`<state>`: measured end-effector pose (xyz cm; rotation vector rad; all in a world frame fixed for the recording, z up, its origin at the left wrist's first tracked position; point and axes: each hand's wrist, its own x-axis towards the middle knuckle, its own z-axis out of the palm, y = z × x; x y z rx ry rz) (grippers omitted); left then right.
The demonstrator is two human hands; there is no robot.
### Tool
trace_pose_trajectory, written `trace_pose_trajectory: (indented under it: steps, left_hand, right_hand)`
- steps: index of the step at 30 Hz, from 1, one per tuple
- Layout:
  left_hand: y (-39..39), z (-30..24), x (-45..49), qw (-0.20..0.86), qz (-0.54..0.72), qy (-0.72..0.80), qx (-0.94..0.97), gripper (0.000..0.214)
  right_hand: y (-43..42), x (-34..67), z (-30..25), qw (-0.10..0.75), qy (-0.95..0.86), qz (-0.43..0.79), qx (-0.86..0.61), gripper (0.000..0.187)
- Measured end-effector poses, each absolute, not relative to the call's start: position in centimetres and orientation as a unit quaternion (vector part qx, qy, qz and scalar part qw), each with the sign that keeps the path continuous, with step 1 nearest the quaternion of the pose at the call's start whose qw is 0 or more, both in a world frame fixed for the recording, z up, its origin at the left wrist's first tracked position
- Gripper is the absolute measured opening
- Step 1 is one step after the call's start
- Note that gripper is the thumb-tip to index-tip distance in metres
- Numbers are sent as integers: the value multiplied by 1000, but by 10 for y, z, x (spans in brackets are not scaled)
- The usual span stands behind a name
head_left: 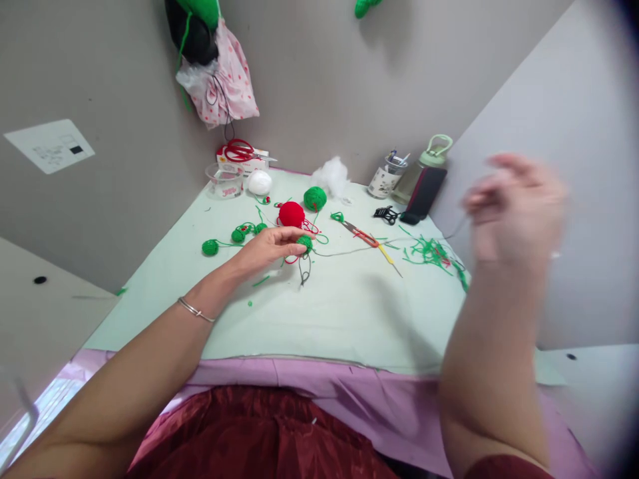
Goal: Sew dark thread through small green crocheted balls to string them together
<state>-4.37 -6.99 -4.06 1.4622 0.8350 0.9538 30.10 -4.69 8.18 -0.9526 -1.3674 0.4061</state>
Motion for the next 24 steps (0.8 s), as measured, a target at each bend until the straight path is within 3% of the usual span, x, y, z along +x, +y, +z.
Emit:
trace_pose_trajectory:
  steps: [1, 4, 6, 8, 14, 18, 21, 24]
  left_hand:
    - [-70, -41, -43, 565, 406, 356, 624, 44]
    - [-71, -40, -41, 561, 414, 352, 625, 43]
    - [-71, -40, -41, 557, 426, 348, 622, 41]
    - [-70, -41, -40, 553, 442, 345, 616, 39]
    - [-69, -43, -40, 565, 448, 338, 605, 34]
    - [-68, -43, -40, 572, 446, 345, 596, 33]
    - [-69, -42, -41, 570, 440, 346, 601, 33]
    - [-69, -41, -43, 570, 432, 344, 608, 34]
  right_hand:
    - [-53, 273, 71, 613, -619, 244, -425, 19]
    - [-71, 207, 34, 386, -713, 366, -457, 19]
    - [-78, 183, 12, 311, -748, 400, -429, 20]
    - [-80, 173, -4, 290, -754, 419, -414, 21]
    - [-73, 179, -9, 338, -710, 441, -433, 22]
    - [-66, 194, 2, 382, -647, 516, -411, 21]
    - [-56, 213, 9, 463, -567, 553, -399, 20]
    - [-41, 244, 16, 584, -511, 512, -370, 22]
